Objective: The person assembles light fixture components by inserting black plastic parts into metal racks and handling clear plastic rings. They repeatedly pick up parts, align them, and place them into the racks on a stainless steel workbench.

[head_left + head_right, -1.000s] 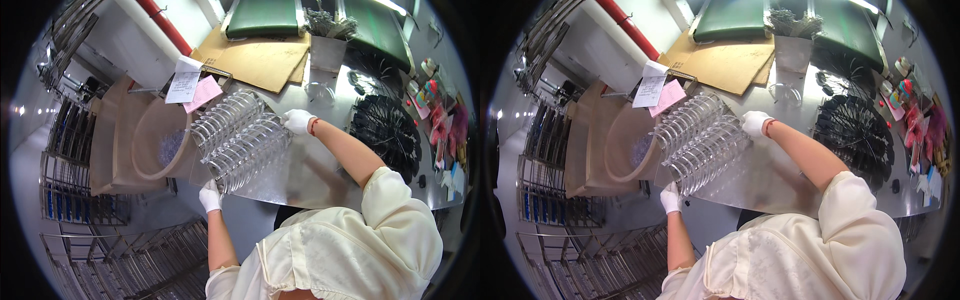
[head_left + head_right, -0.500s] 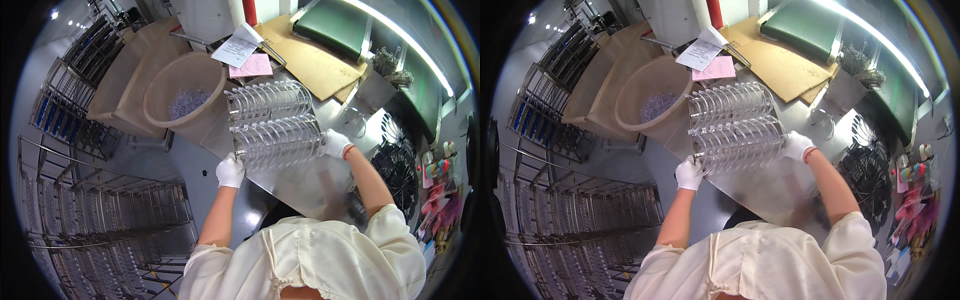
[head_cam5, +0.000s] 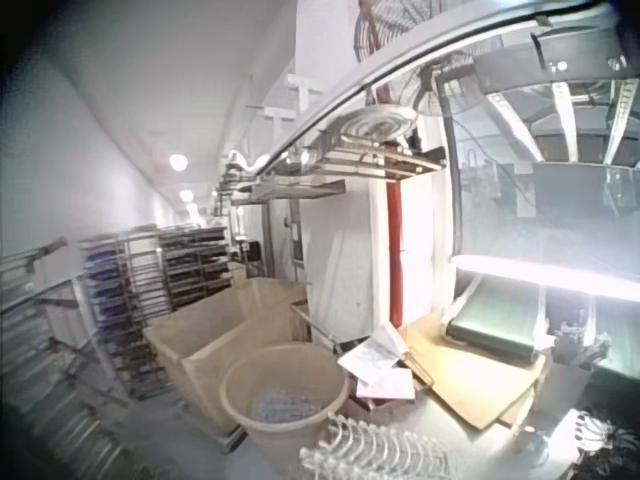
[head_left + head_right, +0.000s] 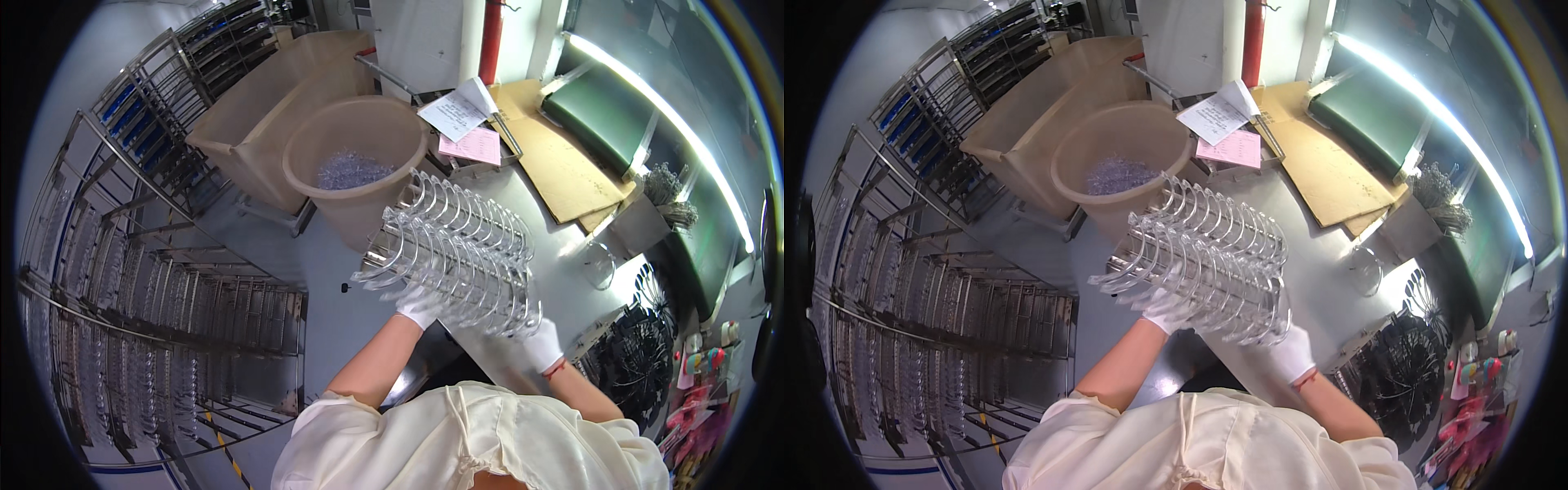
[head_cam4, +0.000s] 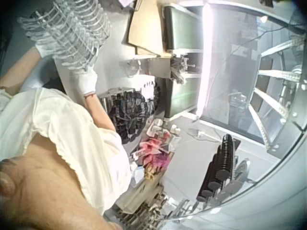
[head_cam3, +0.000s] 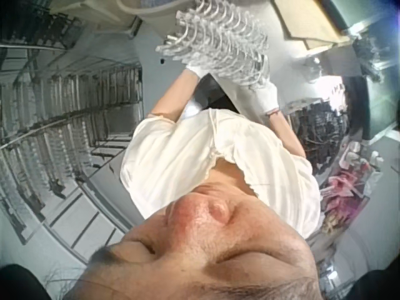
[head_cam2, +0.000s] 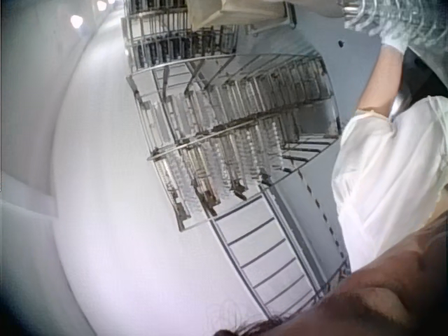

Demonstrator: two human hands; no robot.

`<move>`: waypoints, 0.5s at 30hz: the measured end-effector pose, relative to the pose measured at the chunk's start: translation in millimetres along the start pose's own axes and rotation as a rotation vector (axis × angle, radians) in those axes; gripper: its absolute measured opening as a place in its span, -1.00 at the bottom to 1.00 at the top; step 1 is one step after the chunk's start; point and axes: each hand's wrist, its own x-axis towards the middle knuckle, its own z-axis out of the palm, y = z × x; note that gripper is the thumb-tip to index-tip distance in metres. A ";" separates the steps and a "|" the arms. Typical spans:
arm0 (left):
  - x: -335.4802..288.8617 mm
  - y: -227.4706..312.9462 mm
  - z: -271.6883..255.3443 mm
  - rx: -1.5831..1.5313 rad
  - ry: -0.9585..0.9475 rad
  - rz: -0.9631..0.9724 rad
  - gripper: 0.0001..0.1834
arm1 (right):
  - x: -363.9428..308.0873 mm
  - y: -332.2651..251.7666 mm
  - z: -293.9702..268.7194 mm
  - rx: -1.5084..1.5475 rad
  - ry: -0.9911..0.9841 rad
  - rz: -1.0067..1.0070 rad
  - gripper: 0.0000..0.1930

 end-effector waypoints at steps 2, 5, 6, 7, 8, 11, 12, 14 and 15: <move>16.5 -27.9 -39.8 -1.198 0.162 -0.287 -0.58 | -5.2 10.0 20.6 -0.647 0.020 -0.403 -0.69; 37.7 -100.8 -169.9 -2.510 0.357 -1.041 -0.71 | 1.9 29.1 63.0 -0.204 -0.086 -0.339 -0.75; 31.8 -124.2 -174.2 -2.315 0.396 -0.834 -0.77 | 0.2 0.1 62.1 -0.221 -0.096 -0.283 -0.77; 30.3 -149.1 -171.3 -2.235 0.322 -0.852 -0.78 | -3.8 -30.0 59.8 -0.243 -0.102 -0.221 -0.78; 36.6 -167.6 -199.4 -2.111 0.335 -0.909 -0.73 | -1.7 -21.4 64.3 -0.292 -0.044 -0.273 -0.79; 41.7 -226.2 -216.0 -1.100 0.042 -0.750 -0.72 | 4.8 4.5 77.7 -0.455 0.077 -0.373 -0.83; 38.3 -241.2 -224.0 -0.767 0.085 -0.577 -0.73 | 7.7 5.9 78.0 -0.445 0.124 -0.441 -0.83; 22.3 -285.9 -211.1 -1.204 0.139 -0.598 -0.82 | 7.4 14.6 82.3 -0.413 0.199 -0.571 -0.83; 19.5 -306.2 -224.7 -0.925 0.096 -0.537 -0.83 | 6.3 14.9 81.5 -0.404 0.204 -0.597 -0.83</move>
